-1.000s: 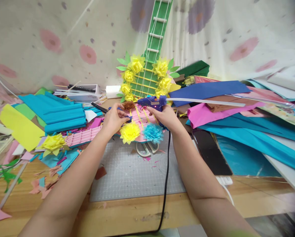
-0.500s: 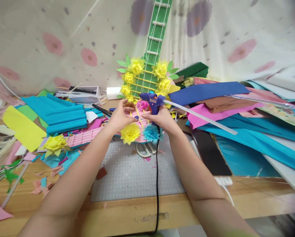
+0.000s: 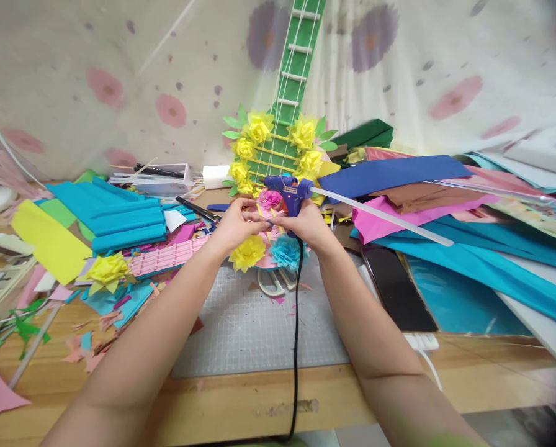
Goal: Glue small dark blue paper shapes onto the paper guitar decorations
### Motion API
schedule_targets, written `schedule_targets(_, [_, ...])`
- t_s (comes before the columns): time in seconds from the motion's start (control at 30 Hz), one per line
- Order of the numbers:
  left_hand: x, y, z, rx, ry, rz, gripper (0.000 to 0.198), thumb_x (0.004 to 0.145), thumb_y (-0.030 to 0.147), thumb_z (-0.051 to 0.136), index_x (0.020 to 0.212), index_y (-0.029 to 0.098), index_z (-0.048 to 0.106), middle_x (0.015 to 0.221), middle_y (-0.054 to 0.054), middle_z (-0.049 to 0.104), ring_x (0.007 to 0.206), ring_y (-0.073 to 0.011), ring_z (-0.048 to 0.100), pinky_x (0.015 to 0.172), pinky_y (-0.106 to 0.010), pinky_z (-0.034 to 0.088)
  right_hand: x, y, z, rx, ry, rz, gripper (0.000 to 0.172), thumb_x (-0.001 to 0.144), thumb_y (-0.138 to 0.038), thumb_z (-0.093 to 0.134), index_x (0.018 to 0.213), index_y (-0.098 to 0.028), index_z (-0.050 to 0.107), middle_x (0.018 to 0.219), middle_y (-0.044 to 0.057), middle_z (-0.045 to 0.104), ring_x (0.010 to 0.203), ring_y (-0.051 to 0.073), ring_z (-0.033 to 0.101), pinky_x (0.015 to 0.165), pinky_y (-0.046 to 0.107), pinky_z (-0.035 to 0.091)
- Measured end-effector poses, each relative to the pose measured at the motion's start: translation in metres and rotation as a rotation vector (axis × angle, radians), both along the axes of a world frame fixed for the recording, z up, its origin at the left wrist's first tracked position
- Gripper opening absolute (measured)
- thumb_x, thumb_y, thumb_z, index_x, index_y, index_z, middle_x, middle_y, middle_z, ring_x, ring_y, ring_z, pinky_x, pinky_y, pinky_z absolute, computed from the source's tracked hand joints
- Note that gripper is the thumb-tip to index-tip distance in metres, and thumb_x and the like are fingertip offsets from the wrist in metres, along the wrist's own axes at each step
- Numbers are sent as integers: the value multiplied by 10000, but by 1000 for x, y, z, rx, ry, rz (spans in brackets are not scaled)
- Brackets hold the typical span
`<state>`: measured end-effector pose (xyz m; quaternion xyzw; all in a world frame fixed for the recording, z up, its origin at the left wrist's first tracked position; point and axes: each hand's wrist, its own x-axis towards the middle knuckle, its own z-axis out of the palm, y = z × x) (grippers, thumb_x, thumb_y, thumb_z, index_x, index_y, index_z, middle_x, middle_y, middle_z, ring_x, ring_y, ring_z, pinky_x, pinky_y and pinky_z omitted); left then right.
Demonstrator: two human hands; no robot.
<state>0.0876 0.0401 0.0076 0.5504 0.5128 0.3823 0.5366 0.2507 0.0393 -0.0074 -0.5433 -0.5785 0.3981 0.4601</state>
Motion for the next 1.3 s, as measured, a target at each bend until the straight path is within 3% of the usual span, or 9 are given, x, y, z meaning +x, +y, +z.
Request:
schedule_targets(0.17, [-5,3,0,43,15,123,442,614,63,720,958,195,475,651,55,630,693,-166,690,689,-293,521,12,-4,7,22,-20,-50,389,636,-489,749,830,-189,594,683,17,621,621,150,557,588,287,457])
schedule_targets(0.27, [-14,4,-2,16,59,175,453,609,60,706,959,204,457,656,57,635,683,-173,696,645,-274,505,29,-13,20,-31,-87,67,426,730,-613,651,684,-197,572,486,-24,489,446,103,423,467,266,368])
schedule_targets(0.4, [-26,6,-5,8,106,213,430,630,59,684,954,207,445,671,47,657,679,-166,696,589,-242,481,45,-22,32,-76,-203,163,468,731,-640,643,635,-190,555,460,-27,465,408,87,387,417,256,306])
schedule_targets(0.73, [-30,4,-3,-23,120,218,444,621,60,710,959,193,454,683,25,679,695,-183,708,602,-257,499,36,-19,29,-108,-364,218,423,739,-611,646,814,-196,603,515,-28,531,448,112,464,457,260,374])
schedule_targets(1.0, [-27,0,2,-64,98,244,444,611,41,719,950,184,471,666,31,658,687,-185,710,584,-242,490,34,-16,27,-30,-468,198,421,755,-611,626,818,-196,646,543,-4,561,526,148,520,555,291,423])
schedule_targets(1.3, [-28,2,-2,-66,85,235,442,628,40,712,965,184,465,657,22,680,688,-191,715,581,-245,490,33,-17,29,-72,-473,210,417,768,-611,617,794,-195,630,542,-2,549,559,153,527,580,289,417])
